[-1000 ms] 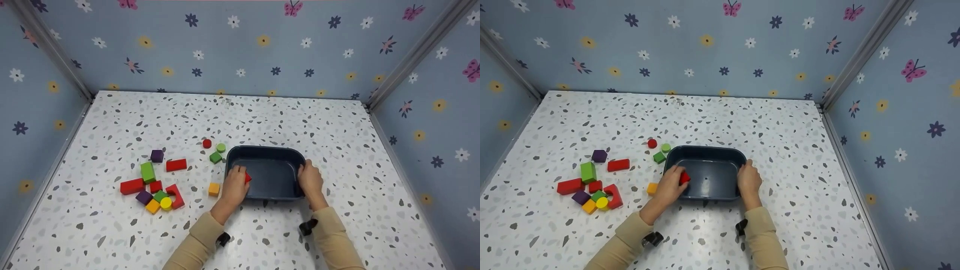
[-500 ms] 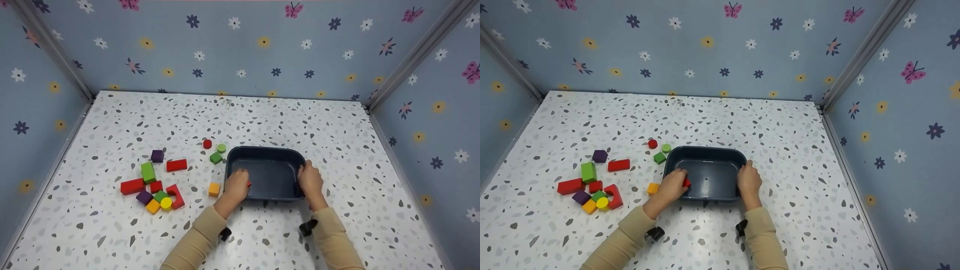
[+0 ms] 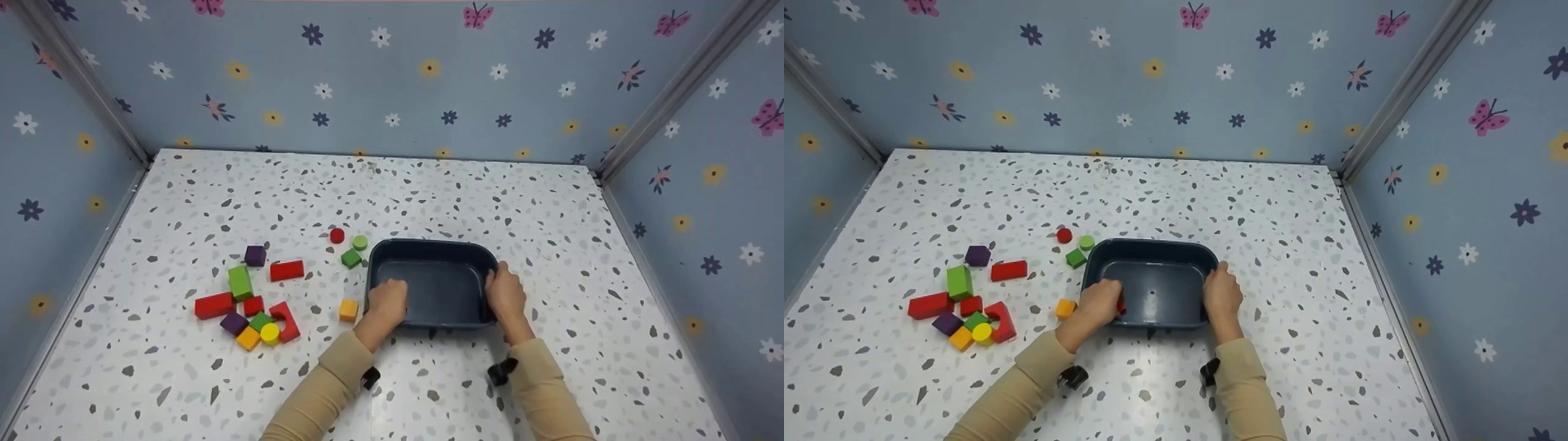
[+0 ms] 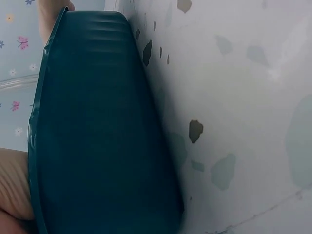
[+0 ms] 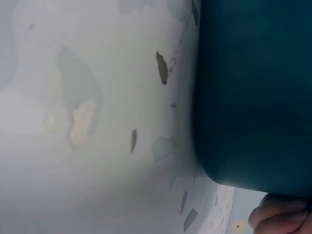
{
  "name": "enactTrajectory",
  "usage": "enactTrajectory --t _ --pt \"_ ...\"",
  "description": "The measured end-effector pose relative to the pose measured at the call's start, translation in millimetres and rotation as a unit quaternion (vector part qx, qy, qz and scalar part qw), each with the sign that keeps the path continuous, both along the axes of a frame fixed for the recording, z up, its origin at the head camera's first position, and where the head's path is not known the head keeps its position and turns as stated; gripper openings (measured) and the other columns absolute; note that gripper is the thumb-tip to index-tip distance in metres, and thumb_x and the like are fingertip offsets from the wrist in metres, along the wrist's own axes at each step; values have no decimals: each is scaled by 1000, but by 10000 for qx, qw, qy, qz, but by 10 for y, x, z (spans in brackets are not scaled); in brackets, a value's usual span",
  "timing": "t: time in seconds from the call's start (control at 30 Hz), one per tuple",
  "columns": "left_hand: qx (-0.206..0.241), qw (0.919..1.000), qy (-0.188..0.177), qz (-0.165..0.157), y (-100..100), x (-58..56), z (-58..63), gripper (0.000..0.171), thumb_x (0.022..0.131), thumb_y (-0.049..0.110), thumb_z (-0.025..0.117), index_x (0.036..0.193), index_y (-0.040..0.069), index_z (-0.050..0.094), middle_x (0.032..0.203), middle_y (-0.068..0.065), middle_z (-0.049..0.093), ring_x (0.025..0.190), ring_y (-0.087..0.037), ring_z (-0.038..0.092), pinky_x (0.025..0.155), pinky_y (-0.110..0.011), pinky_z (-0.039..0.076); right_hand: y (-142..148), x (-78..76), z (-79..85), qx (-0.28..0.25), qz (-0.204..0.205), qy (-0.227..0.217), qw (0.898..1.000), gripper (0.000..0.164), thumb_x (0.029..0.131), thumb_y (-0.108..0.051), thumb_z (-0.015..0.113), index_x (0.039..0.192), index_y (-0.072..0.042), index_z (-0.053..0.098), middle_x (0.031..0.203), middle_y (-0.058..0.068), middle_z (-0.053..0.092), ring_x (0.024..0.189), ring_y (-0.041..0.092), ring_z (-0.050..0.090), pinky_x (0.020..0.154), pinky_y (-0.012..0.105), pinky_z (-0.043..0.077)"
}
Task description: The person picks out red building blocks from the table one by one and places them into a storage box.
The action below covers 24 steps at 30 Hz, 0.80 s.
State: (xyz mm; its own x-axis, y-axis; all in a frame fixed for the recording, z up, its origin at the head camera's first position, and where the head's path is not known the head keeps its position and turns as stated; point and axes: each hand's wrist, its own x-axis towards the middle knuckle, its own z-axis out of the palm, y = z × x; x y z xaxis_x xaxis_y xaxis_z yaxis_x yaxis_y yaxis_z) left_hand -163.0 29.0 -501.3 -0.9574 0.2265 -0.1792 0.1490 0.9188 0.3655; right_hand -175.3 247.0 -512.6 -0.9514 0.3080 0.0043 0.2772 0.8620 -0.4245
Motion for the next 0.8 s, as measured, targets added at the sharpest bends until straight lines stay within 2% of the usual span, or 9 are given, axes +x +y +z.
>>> enactTrajectory --t 0.03,0.07,0.27,0.3,0.6,0.8 --pt "-31 10000 -36 9 5 -4 2 3 78 1 64 76 3 67 77 -11 65 69 -25 63 58 -40 51 -1 0 1 -5 3 -8 10000 21 92 -18 44 100 1 49 89 30 59 79 43 59 62 54 45" --pt "-64 9999 93 -7 10 -32 -90 4 77 1 64 77 4 67 77 -11 65 68 -25 63 57 -40 50 -4 -1 3 -9 1 -15 10000 21 92 -18 44 100 1 49 90 29 59 79 43 59 62 54 45" --pt "-189 9998 31 -34 20 -40 -97 5 77 0 65 79 4 65 80 -11 65 72 -26 62 59 -40 50 -9 3 11 -6 28 47 10000 21 91 -17 45 100 2 49 88 30 59 78 44 58 61 54 45" --pt "-195 9997 -112 -19 18 -14 -1 4 77 0 64 79 4 65 81 -12 65 74 -26 63 61 -40 51 -7 3 11 -4 25 63 10000 20 91 -17 45 99 2 48 88 30 59 78 44 58 61 54 45" --pt "-282 9994 90 -165 -24 39 45 9 77 -3 63 83 4 63 85 -12 64 77 -27 62 63 -40 50 -17 -4 10 -10 31 -74 10000 22 92 -17 43 101 2 49 88 29 59 77 42 59 60 52 46" --pt "-124 9995 214 -172 -48 46 69 6 76 1 65 81 3 63 83 -13 64 75 -28 62 62 -40 50 -21 1 29 -26 -19 -137 9999 21 92 -18 43 100 1 49 89 28 59 77 42 59 61 53 46"
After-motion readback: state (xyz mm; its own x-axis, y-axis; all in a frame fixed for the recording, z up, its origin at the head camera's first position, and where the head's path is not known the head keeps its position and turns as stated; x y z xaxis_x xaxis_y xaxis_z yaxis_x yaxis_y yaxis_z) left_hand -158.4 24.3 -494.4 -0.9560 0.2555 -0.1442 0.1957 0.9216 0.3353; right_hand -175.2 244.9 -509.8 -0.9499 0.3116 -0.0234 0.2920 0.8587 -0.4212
